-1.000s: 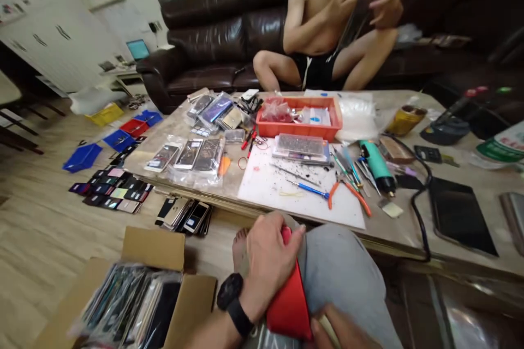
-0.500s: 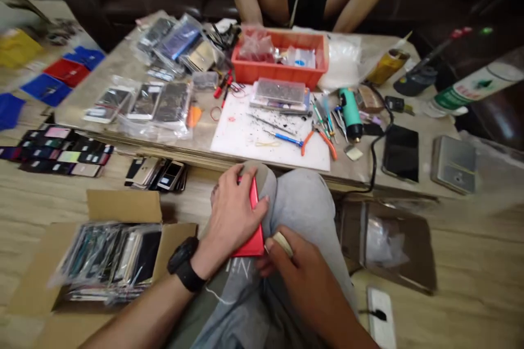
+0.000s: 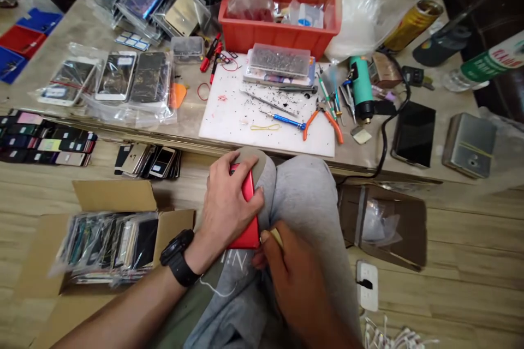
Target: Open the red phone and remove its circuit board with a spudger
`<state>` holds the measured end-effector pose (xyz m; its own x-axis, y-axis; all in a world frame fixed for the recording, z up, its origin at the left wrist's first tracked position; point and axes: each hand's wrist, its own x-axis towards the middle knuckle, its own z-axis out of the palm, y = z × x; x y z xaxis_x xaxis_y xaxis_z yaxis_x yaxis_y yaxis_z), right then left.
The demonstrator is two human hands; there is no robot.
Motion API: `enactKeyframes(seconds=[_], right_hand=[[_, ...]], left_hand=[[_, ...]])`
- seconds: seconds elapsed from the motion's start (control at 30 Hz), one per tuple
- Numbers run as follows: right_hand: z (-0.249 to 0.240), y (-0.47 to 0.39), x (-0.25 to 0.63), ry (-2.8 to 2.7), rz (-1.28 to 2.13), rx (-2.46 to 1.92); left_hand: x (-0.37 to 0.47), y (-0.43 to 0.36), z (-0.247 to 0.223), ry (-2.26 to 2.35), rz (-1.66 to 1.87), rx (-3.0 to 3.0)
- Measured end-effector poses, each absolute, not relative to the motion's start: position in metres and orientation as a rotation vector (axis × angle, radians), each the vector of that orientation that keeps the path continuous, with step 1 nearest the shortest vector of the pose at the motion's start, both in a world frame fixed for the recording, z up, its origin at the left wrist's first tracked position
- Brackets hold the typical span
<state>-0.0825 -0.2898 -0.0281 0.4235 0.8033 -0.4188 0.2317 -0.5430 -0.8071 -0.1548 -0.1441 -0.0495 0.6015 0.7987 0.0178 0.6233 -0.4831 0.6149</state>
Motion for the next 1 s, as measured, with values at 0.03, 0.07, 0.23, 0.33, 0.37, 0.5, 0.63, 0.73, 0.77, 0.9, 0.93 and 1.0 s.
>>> enactKeyframes(seconds=[0.03, 0.07, 0.23, 0.33, 0.37, 0.5, 0.63, 0.73, 0.77, 0.9, 0.93, 1.0], right_hand=[[-0.03, -0.29, -0.085, -0.887, 1.042, -2.03], [-0.032, -0.29, -0.087, -0.899, 0.998, -2.048], [-0.041, -0.286, -0.091, -0.904, 0.931, -2.035], [-0.039, -0.283, -0.085, -0.866, 1.038, -1.942], [-0.037, -0.282, -0.082, -0.856, 1.087, -1.903], [-0.028, -0.284, -0.073, -0.818, 1.24, -1.767], [-0.023, -0.287, -0.067, -0.796, 1.303, -1.72], [-0.022, -0.287, -0.066, -0.843, 1.283, -1.733], [-0.022, -0.287, -0.067, -0.856, 1.27, -1.741], [-0.027, -0.285, -0.074, -0.848, 1.204, -1.774], [-0.028, -0.285, -0.076, -0.843, 1.183, -1.788], [-0.031, -0.284, -0.08, -0.841, 1.142, -1.821]], left_hand=[[-0.154, -0.143, -0.05, 1.122, 0.408, 2.261], [-0.154, -0.143, -0.05, 1.123, 0.407, 2.257], [-0.153, -0.14, -0.05, 1.113, 0.395, 2.25], [-0.154, -0.139, -0.051, 1.105, 0.413, 2.239], [-0.155, -0.139, -0.051, 1.098, 0.423, 2.231], [-0.16, -0.142, -0.052, 1.053, 0.49, 2.211], [-0.163, -0.145, -0.051, 1.052, 0.512, 2.204], [-0.163, -0.146, -0.051, 1.046, 0.505, 2.192], [-0.163, -0.146, -0.051, 1.045, 0.509, 2.191], [-0.162, -0.143, -0.052, 1.047, 0.532, 2.175], [-0.162, -0.143, -0.053, 1.048, 0.531, 2.172], [-0.162, -0.141, -0.054, 1.052, 0.524, 2.183]])
